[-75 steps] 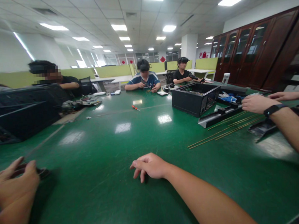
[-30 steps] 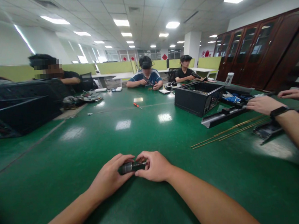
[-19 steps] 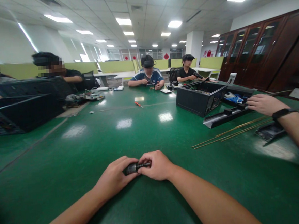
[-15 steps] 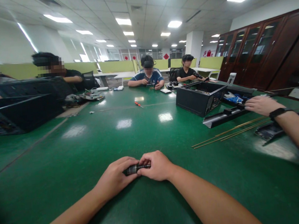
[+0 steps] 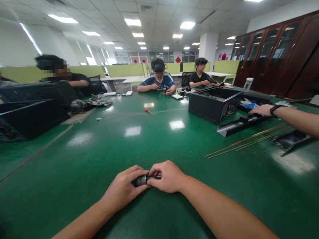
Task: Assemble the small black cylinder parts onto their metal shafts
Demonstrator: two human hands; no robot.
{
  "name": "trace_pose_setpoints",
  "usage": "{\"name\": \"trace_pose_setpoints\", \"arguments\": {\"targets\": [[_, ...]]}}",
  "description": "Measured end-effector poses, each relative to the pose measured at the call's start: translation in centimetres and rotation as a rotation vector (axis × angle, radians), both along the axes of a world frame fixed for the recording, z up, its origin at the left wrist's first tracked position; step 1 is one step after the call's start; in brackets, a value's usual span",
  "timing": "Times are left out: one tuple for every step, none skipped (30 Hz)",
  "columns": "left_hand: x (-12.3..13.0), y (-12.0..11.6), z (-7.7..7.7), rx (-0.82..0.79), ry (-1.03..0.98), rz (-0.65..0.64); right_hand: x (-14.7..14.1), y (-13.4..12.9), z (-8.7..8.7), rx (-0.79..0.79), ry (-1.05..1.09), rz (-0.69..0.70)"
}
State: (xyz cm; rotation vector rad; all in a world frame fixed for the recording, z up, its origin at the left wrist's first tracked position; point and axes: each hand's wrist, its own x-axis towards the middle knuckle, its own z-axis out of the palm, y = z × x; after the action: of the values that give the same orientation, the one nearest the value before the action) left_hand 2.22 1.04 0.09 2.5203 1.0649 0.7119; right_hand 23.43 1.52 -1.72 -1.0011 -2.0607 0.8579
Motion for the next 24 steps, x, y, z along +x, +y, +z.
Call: {"name": "trace_pose_setpoints", "arguments": {"targets": [[-0.01, 0.01, -0.01, -0.003, -0.004, 0.002, 0.00, 0.00, 0.05, 0.012, -0.007, 0.002], [-0.02, 0.02, -0.01, -0.005, -0.007, 0.004, 0.00, 0.00, 0.10, 0.024, -0.014, 0.005], [-0.02, 0.02, 0.01, -0.005, -0.008, 0.005, 0.00, -0.01, 0.15, 0.037, -0.022, 0.008], [-0.04, 0.02, 0.03, -0.001, -0.010, 0.007, 0.01, -0.02, 0.20, 0.047, -0.031, 0.009], [-0.06, 0.02, 0.06, 0.004, -0.010, 0.009, 0.02, -0.04, 0.26, 0.054, -0.039, 0.011], [-0.08, 0.01, 0.08, 0.009, -0.010, 0.012, 0.04, -0.08, 0.32, 0.060, -0.046, 0.009], [-0.10, 0.01, 0.10, 0.014, -0.010, 0.014, 0.07, -0.13, 0.38, 0.066, -0.056, 0.006], [-0.12, 0.00, 0.10, 0.020, -0.013, 0.016, 0.10, -0.18, 0.44, 0.070, -0.067, 0.003], [-0.13, -0.01, 0.11, 0.025, -0.016, 0.018, 0.14, -0.24, 0.50, 0.074, -0.079, 0.001], [-0.13, -0.02, 0.10, 0.029, -0.020, 0.019, 0.18, -0.29, 0.55, 0.078, -0.090, -0.003], [-0.13, -0.03, 0.10, 0.030, -0.022, 0.017, 0.21, -0.33, 0.59, 0.082, -0.100, -0.005], [-0.11, -0.04, 0.09, 0.033, -0.024, 0.016, 0.22, -0.35, 0.62, 0.086, -0.105, -0.008], [-0.09, -0.04, 0.09, 0.035, -0.025, 0.014, 0.23, -0.35, 0.64, 0.090, -0.107, -0.008], [-0.07, -0.05, 0.10, 0.037, -0.025, 0.013, 0.23, -0.33, 0.63, 0.095, -0.106, -0.008], [-0.06, -0.05, 0.11, 0.040, -0.026, 0.012, 0.22, -0.31, 0.61, 0.100, -0.107, -0.007], [-0.06, -0.04, 0.13, 0.043, -0.025, 0.011, 0.21, -0.27, 0.58, 0.104, -0.109, -0.004], [-0.08, -0.03, 0.15, 0.049, -0.023, 0.013, 0.21, -0.23, 0.54, 0.109, -0.112, -0.001], [-0.10, -0.01, 0.17, 0.056, -0.016, 0.016, 0.21, -0.19, 0.51, 0.115, -0.115, -0.001], [-0.13, 0.02, 0.19, 0.065, -0.007, 0.019, 0.21, -0.15, 0.47, 0.119, -0.119, 0.000], [-0.16, 0.04, 0.21, 0.076, 0.002, 0.023, 0.21, -0.13, 0.45, 0.122, -0.122, 0.002], [-0.20, 0.07, 0.22, 0.087, 0.009, 0.027, 0.22, -0.11, 0.44, 0.124, -0.125, 0.004], [-0.23, 0.10, 0.22, 0.098, 0.012, 0.030, 0.22, -0.09, 0.45, 0.124, -0.126, 0.006], [-0.26, 0.11, 0.23, 0.107, 0.013, 0.031, 0.23, -0.09, 0.46, 0.123, -0.129, 0.009], [-0.28, 0.12, 0.24, 0.113, 0.013, 0.030, 0.23, -0.08, 0.49, 0.122, -0.130, 0.010]]}}
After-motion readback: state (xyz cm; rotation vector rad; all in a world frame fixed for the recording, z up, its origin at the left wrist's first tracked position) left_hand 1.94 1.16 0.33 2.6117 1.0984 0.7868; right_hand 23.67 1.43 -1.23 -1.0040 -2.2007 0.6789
